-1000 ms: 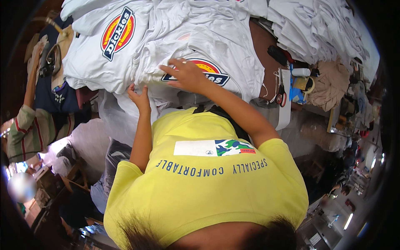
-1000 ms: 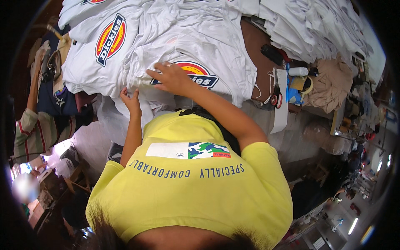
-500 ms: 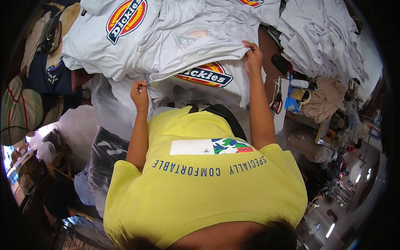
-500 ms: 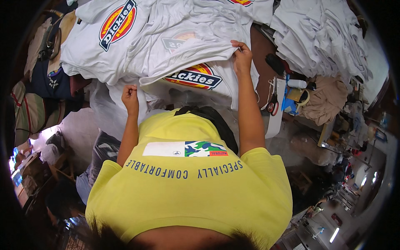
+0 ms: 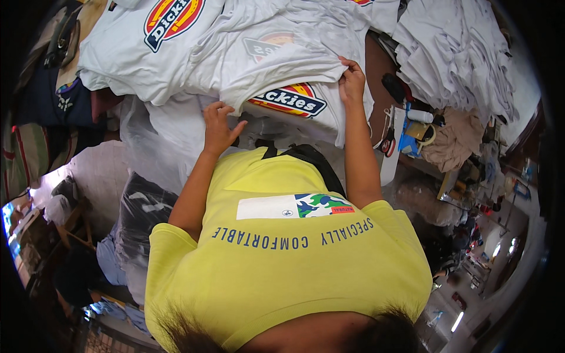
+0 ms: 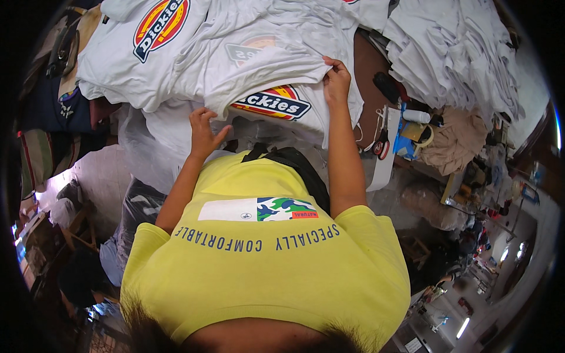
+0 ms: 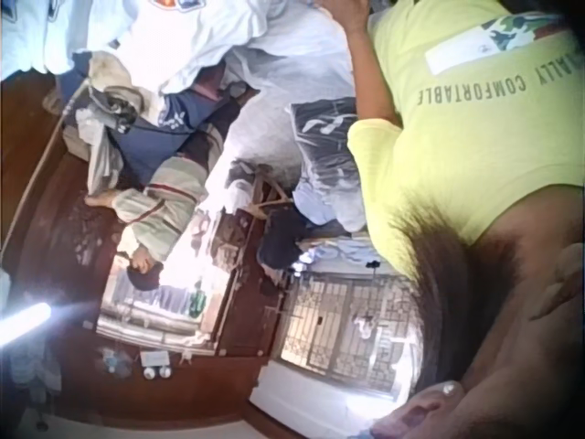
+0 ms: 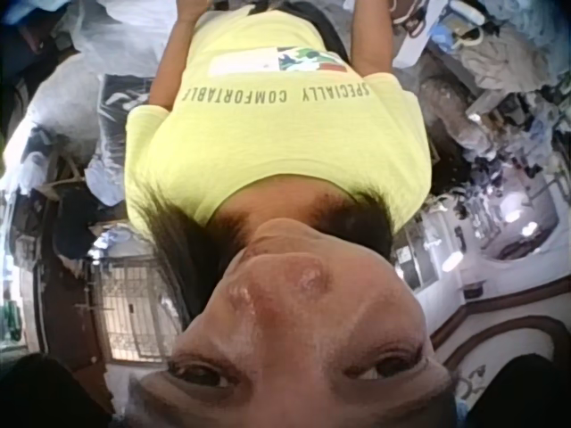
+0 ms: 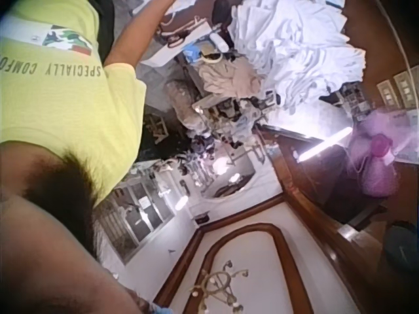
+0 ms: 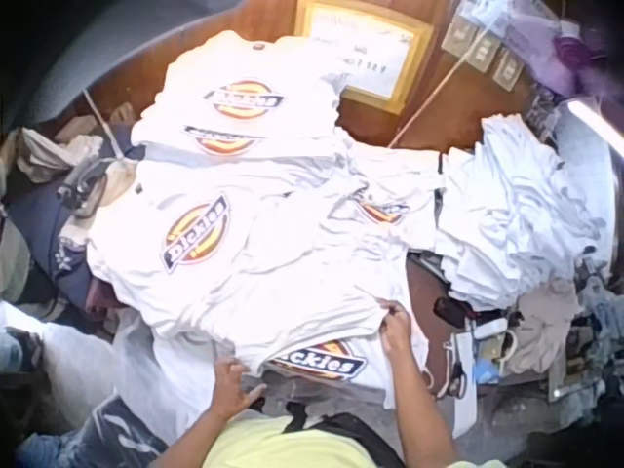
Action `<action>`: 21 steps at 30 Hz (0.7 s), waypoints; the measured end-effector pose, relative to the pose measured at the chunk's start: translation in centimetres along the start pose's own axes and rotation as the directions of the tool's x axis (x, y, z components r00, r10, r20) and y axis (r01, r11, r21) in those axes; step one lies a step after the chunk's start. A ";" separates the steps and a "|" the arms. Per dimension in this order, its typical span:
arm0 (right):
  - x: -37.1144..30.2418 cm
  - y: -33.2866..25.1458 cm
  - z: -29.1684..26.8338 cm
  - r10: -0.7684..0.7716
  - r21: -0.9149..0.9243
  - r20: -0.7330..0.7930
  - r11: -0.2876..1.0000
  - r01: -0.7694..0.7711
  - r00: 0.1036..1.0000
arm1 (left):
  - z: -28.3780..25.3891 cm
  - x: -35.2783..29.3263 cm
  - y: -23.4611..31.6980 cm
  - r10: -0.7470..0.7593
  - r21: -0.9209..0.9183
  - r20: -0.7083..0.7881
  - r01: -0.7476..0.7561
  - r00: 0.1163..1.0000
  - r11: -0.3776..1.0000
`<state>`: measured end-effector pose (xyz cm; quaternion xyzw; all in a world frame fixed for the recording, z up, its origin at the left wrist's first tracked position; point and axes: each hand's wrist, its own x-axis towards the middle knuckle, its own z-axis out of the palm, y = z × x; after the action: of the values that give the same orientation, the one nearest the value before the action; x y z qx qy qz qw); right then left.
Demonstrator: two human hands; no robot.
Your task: The person folds several white shirts and trims excess thread using shears at a workstation.
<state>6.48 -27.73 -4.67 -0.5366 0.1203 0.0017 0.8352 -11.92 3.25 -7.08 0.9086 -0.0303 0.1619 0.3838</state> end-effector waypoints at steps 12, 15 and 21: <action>-0.1 -1.4 0.9 0.080 0.034 -0.018 0.996 -0.080 0.997 | 2.7 0.3 -2.8 0.326 0.312 -0.046 -0.297 0.944 0.902; -0.7 -2.1 2.0 -0.006 0.059 0.077 0.998 0.002 0.997 | 3.0 0.6 -2.3 0.278 0.287 -0.038 -0.256 0.960 0.923; -10.6 -2.6 -0.9 -0.190 -0.882 0.426 0.129 0.453 0.885 | 2.3 0.5 -3.2 0.219 0.296 0.018 -0.215 0.975 0.931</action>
<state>-3.65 -28.26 -0.58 -0.9458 -0.1153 -0.0477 0.2997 -10.25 3.88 -10.65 0.9456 -0.1030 0.2128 0.2233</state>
